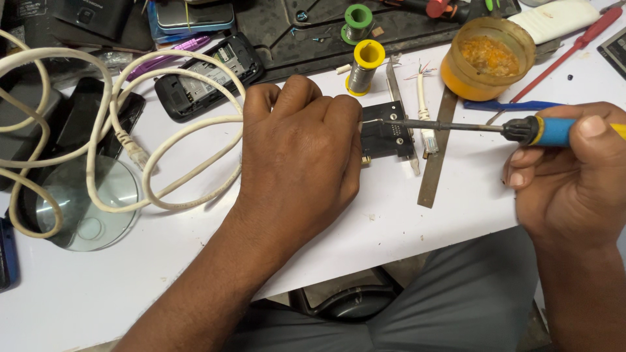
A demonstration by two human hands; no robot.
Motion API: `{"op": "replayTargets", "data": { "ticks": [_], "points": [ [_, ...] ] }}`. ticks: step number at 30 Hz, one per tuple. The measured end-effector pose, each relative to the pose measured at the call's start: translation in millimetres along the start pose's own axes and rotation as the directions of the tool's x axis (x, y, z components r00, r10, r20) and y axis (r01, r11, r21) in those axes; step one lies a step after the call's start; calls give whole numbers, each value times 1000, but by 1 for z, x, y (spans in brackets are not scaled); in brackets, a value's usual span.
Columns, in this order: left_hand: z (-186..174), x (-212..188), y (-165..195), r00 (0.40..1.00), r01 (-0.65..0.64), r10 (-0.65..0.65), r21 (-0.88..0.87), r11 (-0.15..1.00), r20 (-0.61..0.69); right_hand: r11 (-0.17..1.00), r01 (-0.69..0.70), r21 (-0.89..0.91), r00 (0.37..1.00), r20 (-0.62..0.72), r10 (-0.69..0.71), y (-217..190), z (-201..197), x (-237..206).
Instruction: The person solders wires to a circuit board using a soldering iron and solder wire. They repeatedly apply solder to connection points, reflow existing joints, and clean the iron tip with a yellow sponge. The person also dips the iron into a small container of flux and continues soldering different areas of the board.
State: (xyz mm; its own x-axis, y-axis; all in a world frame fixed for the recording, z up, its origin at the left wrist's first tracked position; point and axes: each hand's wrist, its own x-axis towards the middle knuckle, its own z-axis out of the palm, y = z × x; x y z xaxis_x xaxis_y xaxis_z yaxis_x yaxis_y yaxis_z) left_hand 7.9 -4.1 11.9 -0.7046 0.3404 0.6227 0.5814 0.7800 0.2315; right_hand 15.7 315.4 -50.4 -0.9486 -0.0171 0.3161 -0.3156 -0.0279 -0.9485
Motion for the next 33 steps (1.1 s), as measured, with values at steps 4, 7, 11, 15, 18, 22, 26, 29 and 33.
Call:
{"op": "replayTargets", "data": {
  "ticks": [4, 7, 11, 15, 18, 22, 26, 29, 33],
  "points": [
    [0, 0, 0, 1000, 2, -2, -2, 1000, 1, 1000, 8, -5, 1000, 3, -8, 0, 0, 1],
    [0, 0, 0, 1000, 0, 0, -7, 1000, 2, 1000, -2, 0, 1000, -17, 2, 0, 1, 0],
    [0, 0, 0, 1000, -3, 3, -11, 1000, -5, 1000, -26, -4, 998, -51, 26, 0, 2, -1],
    [0, -1, 1, 999, -10, 9, -22, 1000, -34, 999, -41, 13, 997, -58, 42, 1, 2, -1],
    [0, -2, 1, 999, 1, -2, -32, 999, -42, 996, -59, 61, 995, -76, 64, 2, 2, 0],
    [0, -1, 1, 999, 5, -6, -38, 999, -44, 997, -62, 49, 996, -62, 65, 1, 2, 0],
    [-1, -2, 2, 999, 8, -11, -47, 999, -51, 998, -55, 21, 997, -47, 56, 1, 3, 2],
    [0, -1, 2, 999, 12, -15, -48, 999, -52, 998, -56, 15, 997, -50, 57, 1, 2, 2],
    [0, -1, 2, 999, 11, -13, -43, 999, -52, 996, -60, 61, 997, -45, 63, 2, 1, 2]
  ]
}}
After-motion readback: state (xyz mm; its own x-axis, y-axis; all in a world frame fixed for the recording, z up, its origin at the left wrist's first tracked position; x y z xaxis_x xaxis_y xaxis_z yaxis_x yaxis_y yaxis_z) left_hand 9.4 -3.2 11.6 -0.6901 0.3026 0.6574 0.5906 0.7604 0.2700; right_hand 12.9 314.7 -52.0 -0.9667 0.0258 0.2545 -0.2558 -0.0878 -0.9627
